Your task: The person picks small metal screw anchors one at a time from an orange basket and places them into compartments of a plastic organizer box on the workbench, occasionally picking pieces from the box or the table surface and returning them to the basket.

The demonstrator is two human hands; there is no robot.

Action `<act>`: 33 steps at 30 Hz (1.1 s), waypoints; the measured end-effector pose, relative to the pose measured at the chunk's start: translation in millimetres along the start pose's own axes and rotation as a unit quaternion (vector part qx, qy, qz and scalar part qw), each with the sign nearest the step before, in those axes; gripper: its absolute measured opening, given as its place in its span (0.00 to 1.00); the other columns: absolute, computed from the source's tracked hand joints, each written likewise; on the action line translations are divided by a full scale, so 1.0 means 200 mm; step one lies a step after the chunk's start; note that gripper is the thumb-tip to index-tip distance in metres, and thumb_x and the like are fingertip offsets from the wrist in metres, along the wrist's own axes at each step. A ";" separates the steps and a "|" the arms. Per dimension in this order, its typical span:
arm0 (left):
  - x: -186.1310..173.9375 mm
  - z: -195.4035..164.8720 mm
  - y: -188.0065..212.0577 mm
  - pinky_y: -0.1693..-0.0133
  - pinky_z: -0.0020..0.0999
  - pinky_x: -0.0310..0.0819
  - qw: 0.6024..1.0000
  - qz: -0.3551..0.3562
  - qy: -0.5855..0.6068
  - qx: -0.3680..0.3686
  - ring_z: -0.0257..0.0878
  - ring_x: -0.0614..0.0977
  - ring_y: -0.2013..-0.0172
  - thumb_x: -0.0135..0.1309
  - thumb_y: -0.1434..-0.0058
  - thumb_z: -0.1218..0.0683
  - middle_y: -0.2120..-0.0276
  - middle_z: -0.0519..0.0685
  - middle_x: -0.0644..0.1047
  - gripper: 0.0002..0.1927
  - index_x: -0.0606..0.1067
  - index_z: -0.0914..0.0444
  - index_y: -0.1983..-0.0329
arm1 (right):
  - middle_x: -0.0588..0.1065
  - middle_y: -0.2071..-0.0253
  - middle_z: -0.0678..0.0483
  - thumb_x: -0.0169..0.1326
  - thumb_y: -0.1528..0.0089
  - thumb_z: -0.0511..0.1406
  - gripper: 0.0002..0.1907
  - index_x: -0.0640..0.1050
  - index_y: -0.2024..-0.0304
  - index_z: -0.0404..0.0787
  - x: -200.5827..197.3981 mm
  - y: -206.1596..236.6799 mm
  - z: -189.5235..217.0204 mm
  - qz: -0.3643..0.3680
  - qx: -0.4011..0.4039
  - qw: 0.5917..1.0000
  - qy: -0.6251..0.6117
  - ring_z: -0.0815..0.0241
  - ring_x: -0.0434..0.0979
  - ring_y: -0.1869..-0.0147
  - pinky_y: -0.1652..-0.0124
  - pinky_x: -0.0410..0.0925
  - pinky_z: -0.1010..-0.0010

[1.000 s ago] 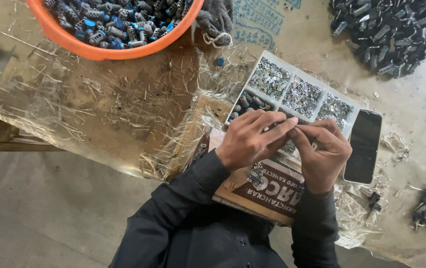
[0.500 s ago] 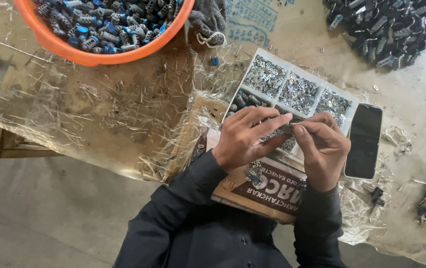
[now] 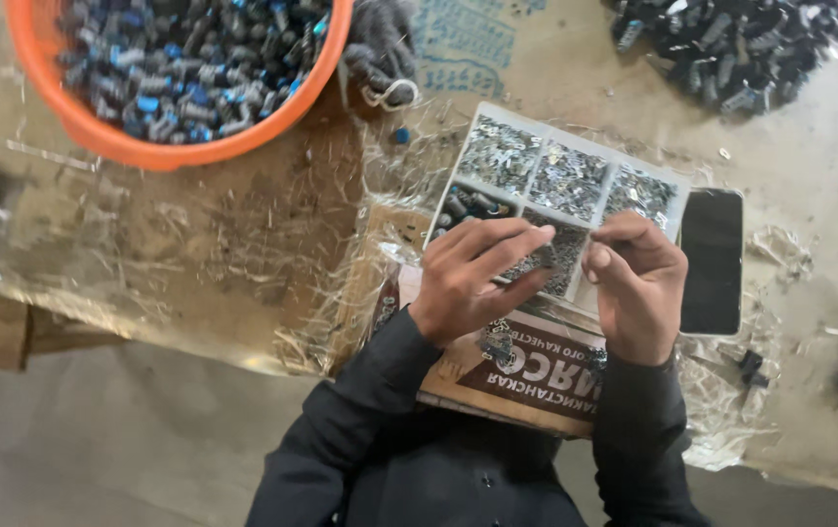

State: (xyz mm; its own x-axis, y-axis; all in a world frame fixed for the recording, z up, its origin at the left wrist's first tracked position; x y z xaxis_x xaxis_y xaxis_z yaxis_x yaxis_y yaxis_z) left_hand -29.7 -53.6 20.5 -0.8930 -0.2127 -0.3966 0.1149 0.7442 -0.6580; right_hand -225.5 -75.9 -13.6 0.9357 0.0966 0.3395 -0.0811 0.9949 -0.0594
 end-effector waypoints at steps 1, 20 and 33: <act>0.00 0.00 0.00 0.53 0.35 0.79 1.000 0.001 0.007 -0.003 0.41 0.82 0.56 0.70 0.40 0.56 0.51 0.47 0.80 0.22 0.78 0.60 0.43 | 0.75 0.58 0.55 0.61 0.35 0.28 0.08 0.80 0.53 0.35 0.00 0.00 0.00 0.007 -0.010 1.000 0.012 0.68 0.74 0.58 0.58 0.68 0.78; 0.07 -0.10 0.12 0.55 0.32 0.82 0.997 0.035 0.062 -0.037 0.41 0.85 0.56 0.70 0.44 0.65 0.50 0.53 0.80 0.22 0.79 0.64 0.47 | 0.81 0.58 0.55 0.63 0.34 0.36 0.15 0.79 0.48 0.35 0.13 0.10 0.18 0.142 -0.039 0.977 0.153 0.69 0.80 0.54 0.53 0.74 0.75; -0.32 -0.05 0.34 0.62 0.32 0.76 0.943 -0.174 0.256 -0.121 0.41 0.79 0.63 0.74 0.45 0.55 0.48 0.52 0.75 0.28 0.78 0.61 0.41 | 0.77 0.58 0.52 0.60 0.36 0.29 0.06 0.80 0.56 0.39 0.11 0.73 0.05 0.024 0.038 0.979 0.197 0.60 0.76 0.53 0.51 0.70 0.70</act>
Point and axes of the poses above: each hand's wrist, its own y-axis away from the middle knuckle, its own x-axis out of the palm, z = x × y, the point moved 6 cm from there along -y, towards the middle knuckle
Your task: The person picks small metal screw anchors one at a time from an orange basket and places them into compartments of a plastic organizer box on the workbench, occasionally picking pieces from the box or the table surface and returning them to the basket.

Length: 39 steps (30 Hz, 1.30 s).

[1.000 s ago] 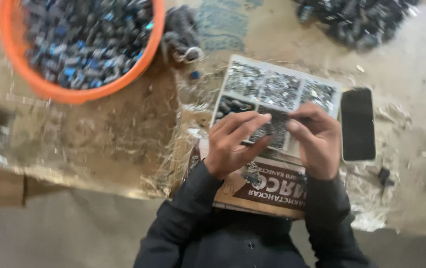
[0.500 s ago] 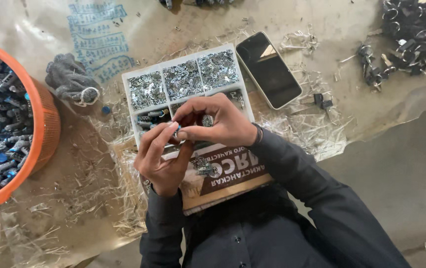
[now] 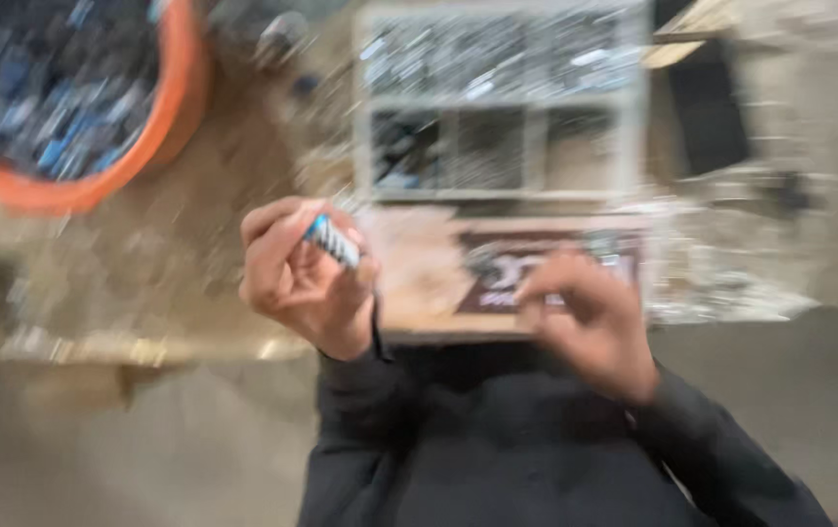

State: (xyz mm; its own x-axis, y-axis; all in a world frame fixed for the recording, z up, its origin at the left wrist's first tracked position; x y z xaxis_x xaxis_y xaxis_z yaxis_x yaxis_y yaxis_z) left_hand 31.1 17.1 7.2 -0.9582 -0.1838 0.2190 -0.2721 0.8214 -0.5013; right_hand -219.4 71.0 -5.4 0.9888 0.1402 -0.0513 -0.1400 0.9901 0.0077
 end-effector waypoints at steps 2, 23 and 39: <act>-0.13 -0.09 0.07 0.66 0.32 0.77 0.999 -0.045 -0.005 0.030 0.43 0.80 0.64 0.74 0.47 0.55 0.49 0.51 0.74 0.31 0.77 0.60 0.40 | 0.77 0.56 0.51 0.64 0.39 0.34 0.11 0.79 0.55 0.39 0.14 0.10 -0.01 0.007 -0.092 0.971 0.221 0.54 0.76 0.52 0.52 0.70 0.66; -0.45 -0.17 0.39 0.60 0.29 0.81 0.984 0.019 -0.119 -0.130 0.34 0.81 0.63 0.74 0.46 0.63 0.48 0.53 0.77 0.24 0.79 0.67 0.47 | 0.72 0.54 0.53 0.68 0.42 0.45 0.25 0.81 0.44 0.46 0.45 0.01 -0.03 0.102 -0.227 0.834 0.492 0.53 0.76 0.53 0.58 0.70 0.61; 0.13 -0.09 0.44 0.54 0.34 0.81 0.933 0.331 -0.087 -0.107 0.44 0.85 0.56 0.72 0.45 0.58 0.51 0.51 0.81 0.23 0.79 0.61 0.47 | 0.80 0.62 0.46 0.61 0.44 0.21 0.10 0.82 0.61 0.34 0.13 0.23 0.05 -0.103 -0.240 0.889 0.375 0.49 0.84 0.58 0.59 0.76 0.63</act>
Point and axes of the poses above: each hand's wrist, its own y-axis away from the middle knuckle, its own x-axis out of the palm, z = x × y, the point moved 6 cm from there along -y, towards the middle knuckle
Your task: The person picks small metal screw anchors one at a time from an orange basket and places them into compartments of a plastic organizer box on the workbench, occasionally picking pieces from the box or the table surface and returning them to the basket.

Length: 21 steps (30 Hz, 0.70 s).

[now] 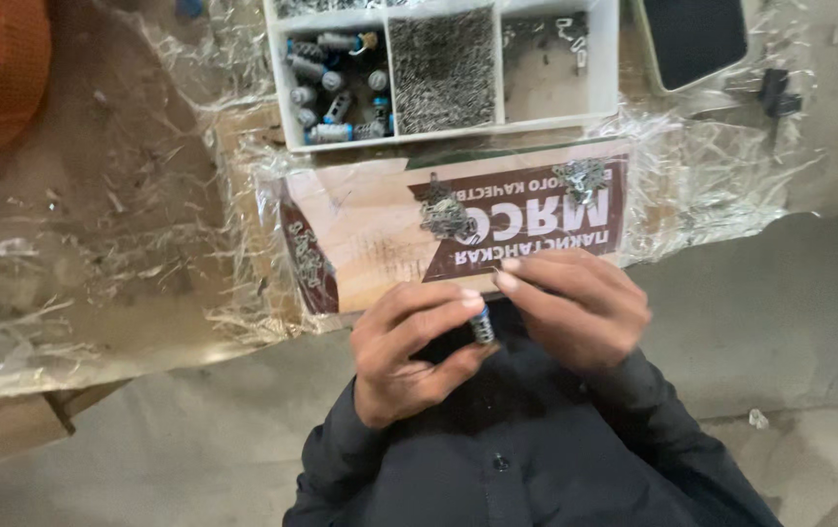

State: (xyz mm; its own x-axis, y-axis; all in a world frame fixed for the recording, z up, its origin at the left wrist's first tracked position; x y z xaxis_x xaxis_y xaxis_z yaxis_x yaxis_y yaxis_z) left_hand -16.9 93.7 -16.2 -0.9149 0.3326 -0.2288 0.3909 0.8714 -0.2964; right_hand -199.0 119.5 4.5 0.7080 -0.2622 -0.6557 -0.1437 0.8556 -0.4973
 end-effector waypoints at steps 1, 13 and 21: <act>0.01 0.00 0.00 0.53 0.34 0.81 1.000 0.002 0.001 -0.008 0.43 0.85 0.57 0.72 0.45 0.58 0.51 0.52 0.81 0.23 0.78 0.61 0.47 | 0.80 0.61 0.47 0.63 0.44 0.22 0.10 0.81 0.61 0.35 -0.02 0.00 -0.01 -0.015 0.043 0.997 -0.058 0.51 0.84 0.58 0.59 0.75 0.66; 0.00 0.01 0.05 0.52 0.30 0.80 0.999 -0.024 0.019 -0.023 0.39 0.84 0.53 0.73 0.44 0.58 0.49 0.47 0.80 0.24 0.79 0.58 0.45 | 0.80 0.62 0.47 0.66 0.44 0.21 0.11 0.79 0.63 0.35 0.02 0.03 0.03 -0.011 0.090 0.984 -0.153 0.54 0.83 0.60 0.61 0.73 0.72; 0.01 0.02 0.04 0.52 0.30 0.82 0.999 -0.033 0.007 -0.021 0.39 0.84 0.54 0.73 0.44 0.59 0.50 0.46 0.80 0.23 0.80 0.58 0.45 | 0.80 0.64 0.49 0.65 0.48 0.19 0.14 0.82 0.63 0.37 0.02 0.06 0.02 -0.002 0.021 0.996 -0.083 0.53 0.82 0.60 0.62 0.72 0.70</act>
Point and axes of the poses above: each hand's wrist, its own y-axis away from the middle knuckle, its own x-axis out of the palm, z = x × y, the point moved 6 cm from there along -y, towards the middle knuckle
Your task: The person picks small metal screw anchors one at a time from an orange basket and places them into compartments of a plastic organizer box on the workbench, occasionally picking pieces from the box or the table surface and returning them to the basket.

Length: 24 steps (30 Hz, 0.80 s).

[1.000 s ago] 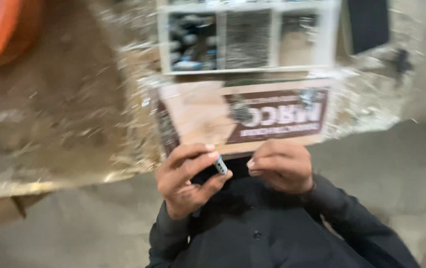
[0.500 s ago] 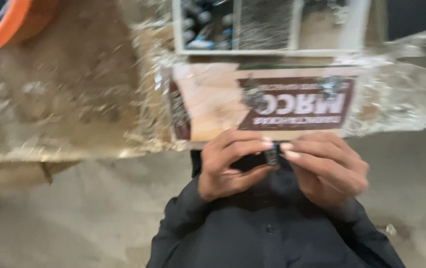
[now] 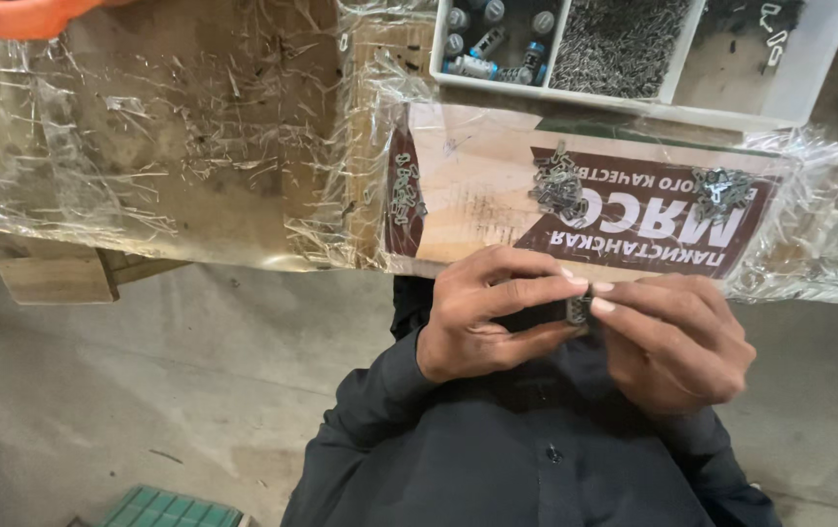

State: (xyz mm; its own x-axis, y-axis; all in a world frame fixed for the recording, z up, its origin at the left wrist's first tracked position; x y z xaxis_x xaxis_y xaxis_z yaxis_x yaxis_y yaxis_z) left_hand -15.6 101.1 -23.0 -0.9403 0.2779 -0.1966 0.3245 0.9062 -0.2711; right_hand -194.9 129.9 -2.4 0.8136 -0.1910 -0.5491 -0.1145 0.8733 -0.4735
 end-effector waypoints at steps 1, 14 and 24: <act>0.00 0.00 0.00 0.52 0.30 0.82 1.000 -0.002 0.001 -0.001 0.38 0.84 0.54 0.73 0.44 0.59 0.50 0.46 0.79 0.23 0.80 0.57 0.45 | 0.80 0.63 0.49 0.65 0.48 0.20 0.14 0.83 0.62 0.37 0.00 0.01 -0.01 -0.007 0.002 1.000 -0.002 0.53 0.82 0.59 0.62 0.72 0.70; 0.02 0.02 -0.01 0.54 0.30 0.81 0.999 0.017 0.030 0.004 0.39 0.85 0.55 0.73 0.44 0.60 0.49 0.46 0.80 0.23 0.80 0.57 0.45 | 0.78 0.57 0.49 0.62 0.40 0.28 0.14 0.81 0.51 0.37 0.08 0.13 -0.25 0.095 0.319 0.877 -0.347 0.59 0.78 0.55 0.55 0.73 0.74; -0.09 0.09 0.00 0.58 0.31 0.83 0.998 -0.059 0.007 -0.031 0.37 0.84 0.59 0.73 0.46 0.60 0.51 0.51 0.80 0.21 0.81 0.61 0.49 | 0.72 0.60 0.51 0.71 0.48 0.46 0.30 0.84 0.47 0.38 0.10 0.04 -0.15 0.190 0.005 0.951 0.246 0.51 0.73 0.60 0.60 0.68 0.59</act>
State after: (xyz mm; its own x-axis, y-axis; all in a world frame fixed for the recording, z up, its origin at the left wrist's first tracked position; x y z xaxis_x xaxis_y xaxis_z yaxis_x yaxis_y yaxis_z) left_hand 3.3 91.3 -35.9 -0.9732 0.1718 -0.1531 0.2044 0.9510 -0.2319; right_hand -196.6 120.3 -38.2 0.3501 -0.0453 -0.9356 -0.3392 0.9249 -0.1717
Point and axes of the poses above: each hand's wrist, its own y-axis away from the middle knuckle, its own x-axis out of the palm, z = x × y, the point moved 6 cm from there along -y, towards the middle knuckle
